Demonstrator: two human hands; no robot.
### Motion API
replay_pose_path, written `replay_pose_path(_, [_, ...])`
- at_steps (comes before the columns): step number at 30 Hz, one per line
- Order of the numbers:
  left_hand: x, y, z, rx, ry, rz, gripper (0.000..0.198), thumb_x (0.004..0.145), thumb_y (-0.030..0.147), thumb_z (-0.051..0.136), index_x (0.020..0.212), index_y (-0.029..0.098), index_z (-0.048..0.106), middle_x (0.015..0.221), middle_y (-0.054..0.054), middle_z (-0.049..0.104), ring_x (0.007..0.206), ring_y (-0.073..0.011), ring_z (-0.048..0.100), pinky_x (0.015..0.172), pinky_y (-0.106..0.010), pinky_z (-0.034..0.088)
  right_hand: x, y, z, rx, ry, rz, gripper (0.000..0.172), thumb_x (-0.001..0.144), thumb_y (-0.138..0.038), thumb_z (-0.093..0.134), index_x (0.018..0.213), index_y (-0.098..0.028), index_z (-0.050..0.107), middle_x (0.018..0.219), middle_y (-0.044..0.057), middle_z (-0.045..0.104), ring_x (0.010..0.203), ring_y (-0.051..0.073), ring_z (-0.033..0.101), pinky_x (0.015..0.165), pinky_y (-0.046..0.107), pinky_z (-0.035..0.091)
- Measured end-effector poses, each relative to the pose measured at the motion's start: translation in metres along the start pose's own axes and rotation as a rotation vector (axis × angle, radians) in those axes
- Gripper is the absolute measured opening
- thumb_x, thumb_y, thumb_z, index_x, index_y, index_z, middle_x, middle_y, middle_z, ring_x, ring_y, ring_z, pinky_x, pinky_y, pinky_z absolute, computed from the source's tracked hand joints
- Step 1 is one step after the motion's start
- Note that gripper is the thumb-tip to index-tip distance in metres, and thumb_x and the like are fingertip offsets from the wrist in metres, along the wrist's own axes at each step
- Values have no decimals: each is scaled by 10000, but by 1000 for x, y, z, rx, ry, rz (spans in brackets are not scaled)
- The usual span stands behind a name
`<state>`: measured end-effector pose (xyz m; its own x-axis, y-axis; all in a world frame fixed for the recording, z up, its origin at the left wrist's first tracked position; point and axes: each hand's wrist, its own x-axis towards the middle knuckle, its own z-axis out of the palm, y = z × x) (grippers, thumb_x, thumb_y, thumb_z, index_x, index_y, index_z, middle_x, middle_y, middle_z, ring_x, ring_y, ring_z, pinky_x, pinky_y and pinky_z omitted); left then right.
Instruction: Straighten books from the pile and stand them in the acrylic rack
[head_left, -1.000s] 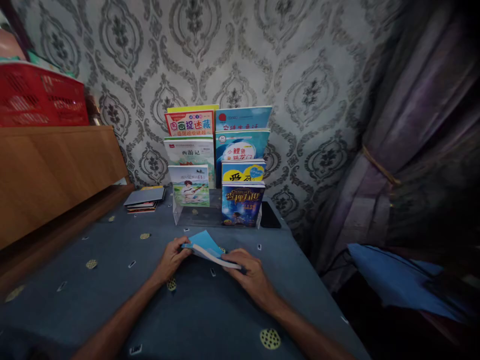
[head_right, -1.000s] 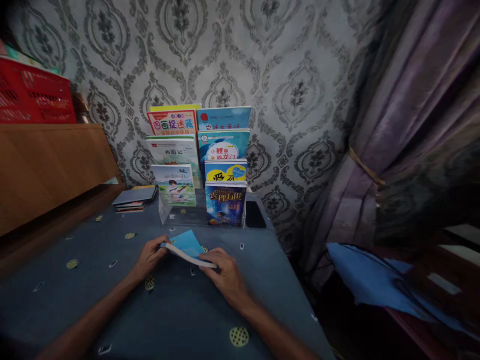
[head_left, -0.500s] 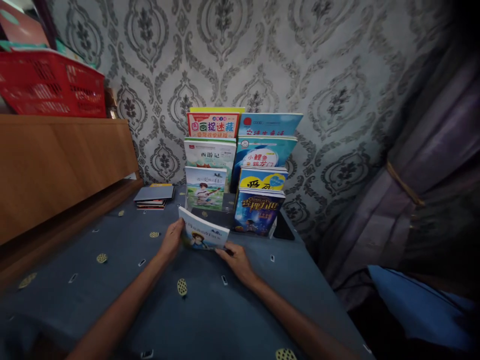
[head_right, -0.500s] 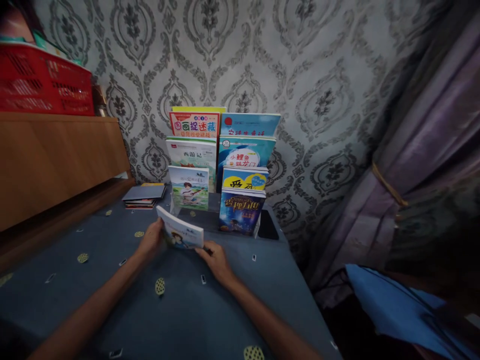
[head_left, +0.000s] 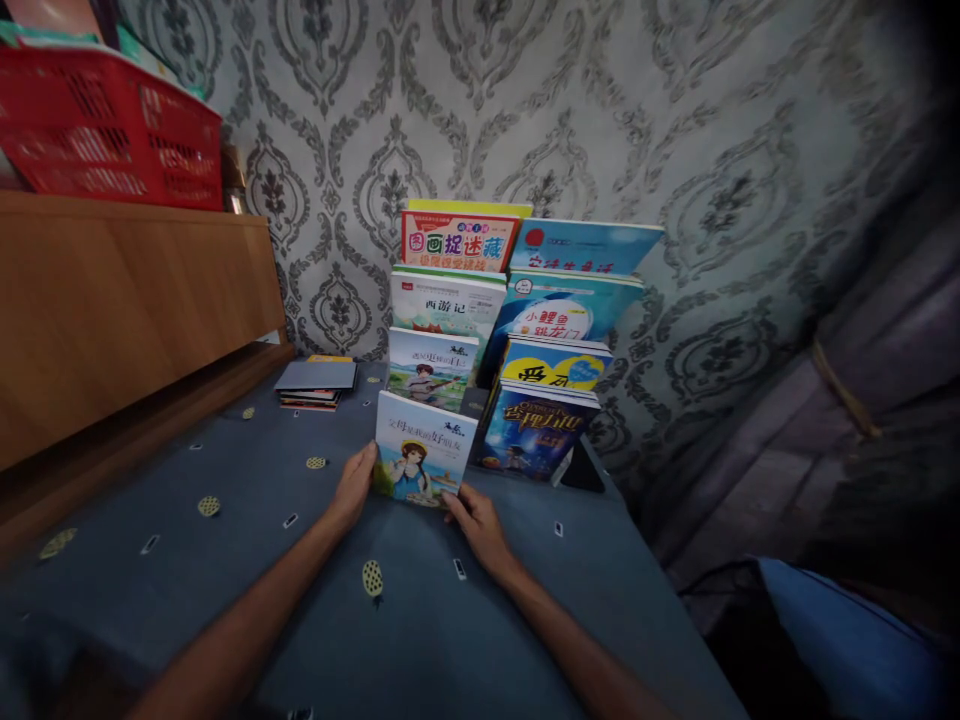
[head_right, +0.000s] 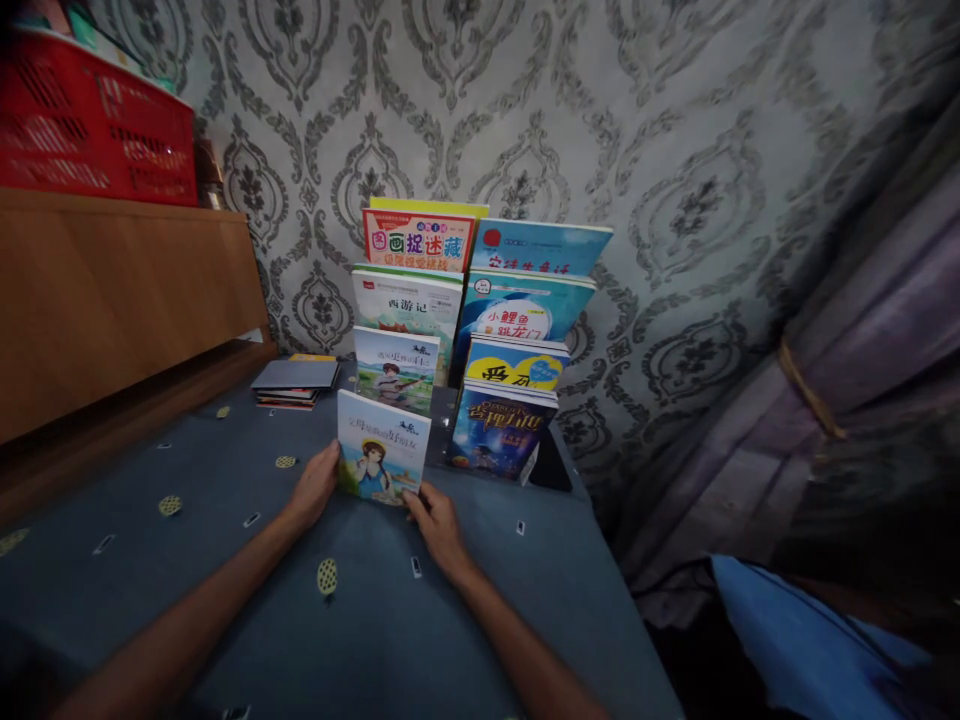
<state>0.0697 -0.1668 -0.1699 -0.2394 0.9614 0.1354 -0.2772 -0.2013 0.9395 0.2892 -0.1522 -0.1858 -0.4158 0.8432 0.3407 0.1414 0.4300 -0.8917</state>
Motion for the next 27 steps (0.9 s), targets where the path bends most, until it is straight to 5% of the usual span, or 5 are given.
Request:
replay_pose_path(14, [-7, 11, -5, 502, 37, 202, 619, 870, 773, 400, 740, 198, 591, 743, -31, 637, 777, -204, 574, 744, -311, 470, -1, -3, 0, 32, 4, 2, 362, 948, -464, 505, 1103, -190, 684, 925, 56, 714, 666, 166, 591, 627, 286, 516])
replay_pose_path(19, [-16, 14, -6, 590, 64, 235, 458, 908, 634, 472, 705, 225, 508, 649, 19, 512, 665, -172, 479, 663, -283, 374, -2, -10, 2, 100, -3, -8, 396, 967, -417, 488, 1305, -228, 571, 1180, 85, 681, 729, 160, 600, 627, 275, 528])
replay_pose_path(27, [-21, 18, -2, 614, 25, 263, 317, 911, 519, 499, 809, 222, 547, 679, 21, 563, 618, -165, 518, 596, -266, 400, -6, -14, 4, 51, 17, -39, 379, 982, -381, 457, 1319, -230, 542, 1149, 84, 683, 843, 194, 625, 668, 293, 548])
